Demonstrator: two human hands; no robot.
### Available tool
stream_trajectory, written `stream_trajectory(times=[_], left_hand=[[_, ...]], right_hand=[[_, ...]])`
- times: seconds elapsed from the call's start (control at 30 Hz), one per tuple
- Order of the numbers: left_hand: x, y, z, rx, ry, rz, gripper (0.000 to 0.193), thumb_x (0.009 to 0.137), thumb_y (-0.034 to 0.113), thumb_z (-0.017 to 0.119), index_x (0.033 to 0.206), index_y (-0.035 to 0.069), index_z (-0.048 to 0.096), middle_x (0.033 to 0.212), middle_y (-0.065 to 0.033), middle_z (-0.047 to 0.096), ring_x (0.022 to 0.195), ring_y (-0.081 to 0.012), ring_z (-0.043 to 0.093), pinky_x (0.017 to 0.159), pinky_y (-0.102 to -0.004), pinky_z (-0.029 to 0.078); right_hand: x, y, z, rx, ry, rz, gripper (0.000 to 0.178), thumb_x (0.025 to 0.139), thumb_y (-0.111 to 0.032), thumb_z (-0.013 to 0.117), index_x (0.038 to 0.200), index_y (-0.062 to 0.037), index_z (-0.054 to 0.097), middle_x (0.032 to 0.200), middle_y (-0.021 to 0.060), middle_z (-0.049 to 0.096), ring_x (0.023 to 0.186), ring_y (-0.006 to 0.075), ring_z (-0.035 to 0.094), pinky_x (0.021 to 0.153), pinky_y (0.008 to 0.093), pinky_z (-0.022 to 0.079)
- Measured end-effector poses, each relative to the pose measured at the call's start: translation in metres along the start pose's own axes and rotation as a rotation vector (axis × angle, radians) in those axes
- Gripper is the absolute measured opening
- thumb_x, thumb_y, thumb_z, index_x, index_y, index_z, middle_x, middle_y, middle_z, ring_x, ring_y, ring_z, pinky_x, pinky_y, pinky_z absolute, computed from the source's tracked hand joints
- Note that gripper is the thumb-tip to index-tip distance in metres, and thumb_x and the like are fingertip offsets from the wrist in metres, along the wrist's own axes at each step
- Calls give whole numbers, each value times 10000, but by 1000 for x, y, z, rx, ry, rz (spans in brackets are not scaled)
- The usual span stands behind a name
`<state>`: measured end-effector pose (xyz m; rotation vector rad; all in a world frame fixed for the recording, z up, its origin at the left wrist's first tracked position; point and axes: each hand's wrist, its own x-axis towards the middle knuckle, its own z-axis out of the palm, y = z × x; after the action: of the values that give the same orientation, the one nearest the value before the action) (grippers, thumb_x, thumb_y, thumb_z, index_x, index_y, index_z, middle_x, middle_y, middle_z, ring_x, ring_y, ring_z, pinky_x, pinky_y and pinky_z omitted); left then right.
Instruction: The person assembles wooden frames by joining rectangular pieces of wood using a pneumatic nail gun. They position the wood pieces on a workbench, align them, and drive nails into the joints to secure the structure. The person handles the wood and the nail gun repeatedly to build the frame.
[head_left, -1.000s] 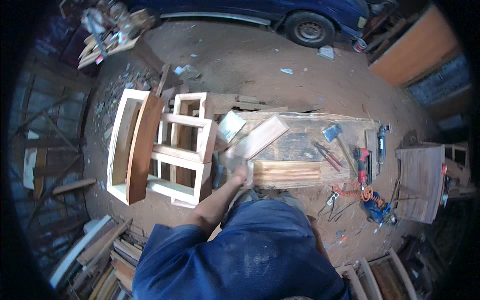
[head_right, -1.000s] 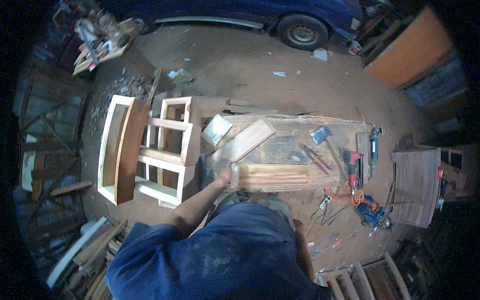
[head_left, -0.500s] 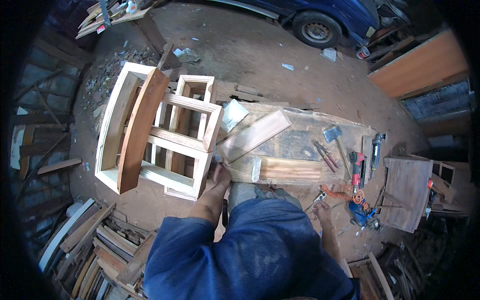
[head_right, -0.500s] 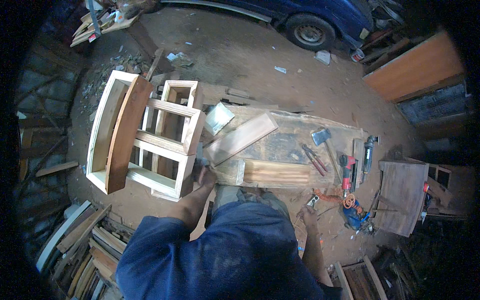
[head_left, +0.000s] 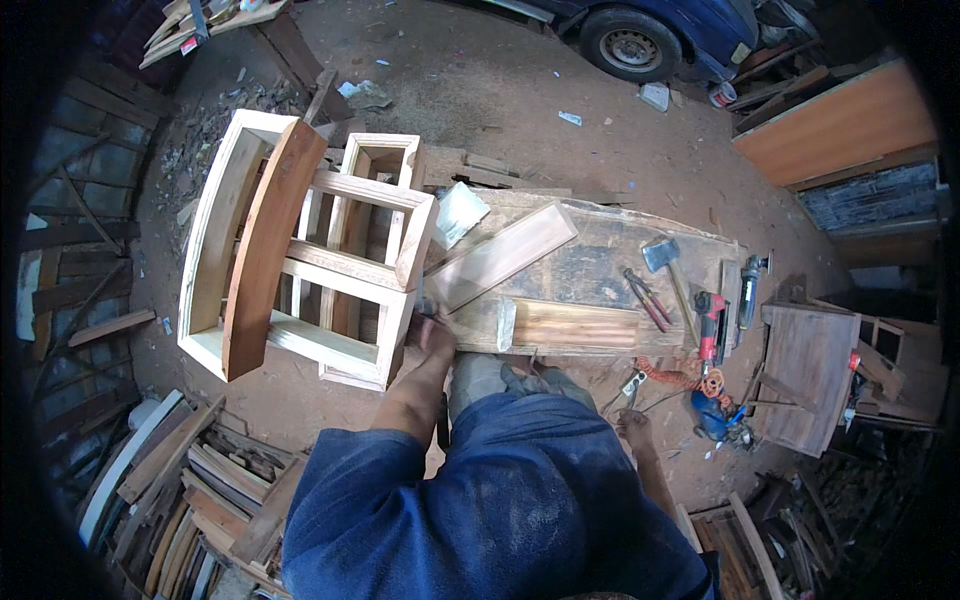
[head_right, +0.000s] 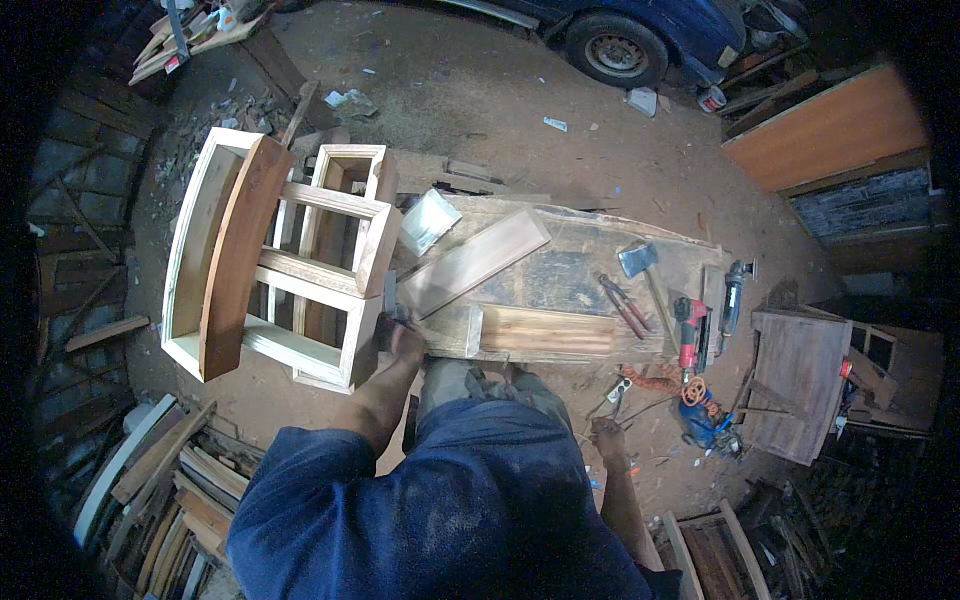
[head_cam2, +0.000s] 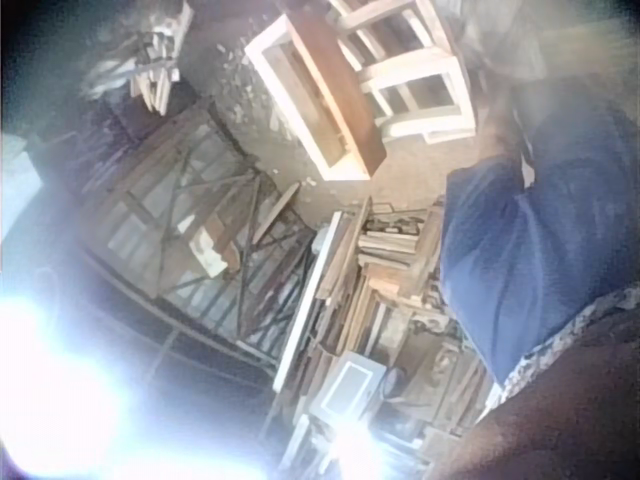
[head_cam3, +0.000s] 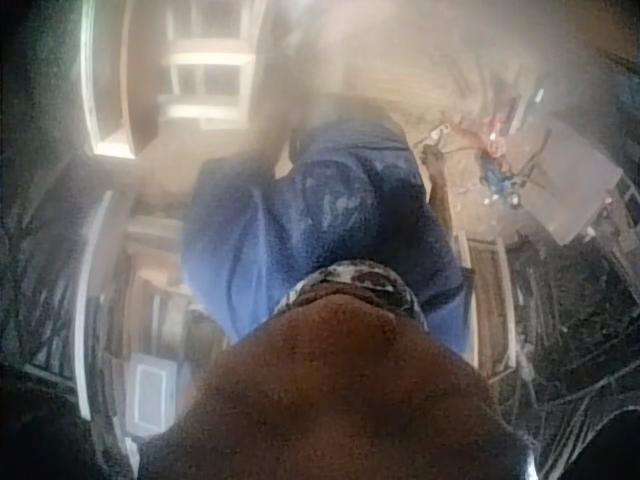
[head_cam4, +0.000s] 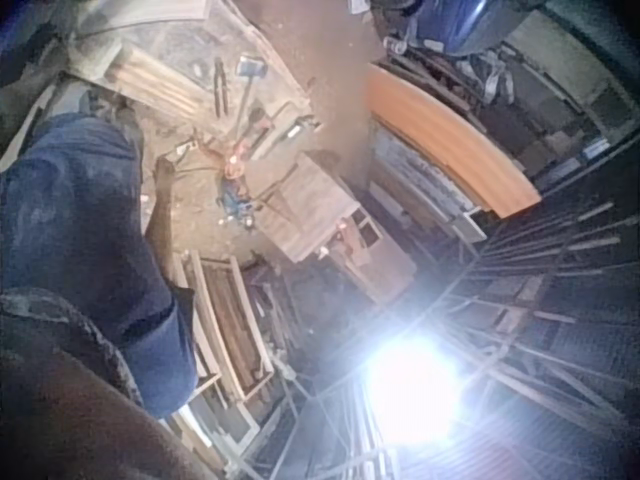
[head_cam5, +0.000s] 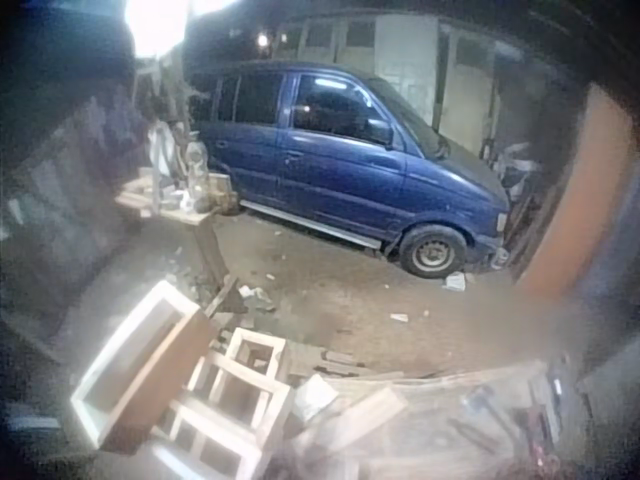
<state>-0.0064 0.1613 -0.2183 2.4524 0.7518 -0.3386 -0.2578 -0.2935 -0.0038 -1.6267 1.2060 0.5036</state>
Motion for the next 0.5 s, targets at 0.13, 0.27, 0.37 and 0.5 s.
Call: stream_trajectory(times=[0.13,0.27,0.37,0.5], left_hand=[[7,-16,1,-109,-5,81,296,1002,270,492,1113,41,642,1101,-174,678,1047,-308,637,906,-401,508],[47,-50,52,-291,280,223,250,1004,205,494,1151,38,607,1091,-137,646,1048,-269,602,907,-342,490],[-1,70,-60,-269,-61,-88,522,1018,458,471,1163,-18,630,1195,-217,672,1126,-383,629,975,-455,477],[-10,48,-83,-387,-205,90,614,1030,590,463,1211,29,636,1035,-151,694,943,-329,651,877,-456,500]], right_hand=[[10,11,5,60,-49,-85,267,971,-284,702,1031,-24,691,854,40,665,671,124,623,614,275,537],[29,5,-2,-294,-58,-645,247,989,-267,677,1022,-23,688,820,29,641,699,110,617,659,273,537],[33,12,15,122,22,-111,223,1001,-230,655,1056,-18,694,782,19,628,698,118,618,648,276,516],[83,0,-21,-226,275,-469,187,987,-165,643,1078,-12,702,788,8,634,642,104,594,565,292,453]])
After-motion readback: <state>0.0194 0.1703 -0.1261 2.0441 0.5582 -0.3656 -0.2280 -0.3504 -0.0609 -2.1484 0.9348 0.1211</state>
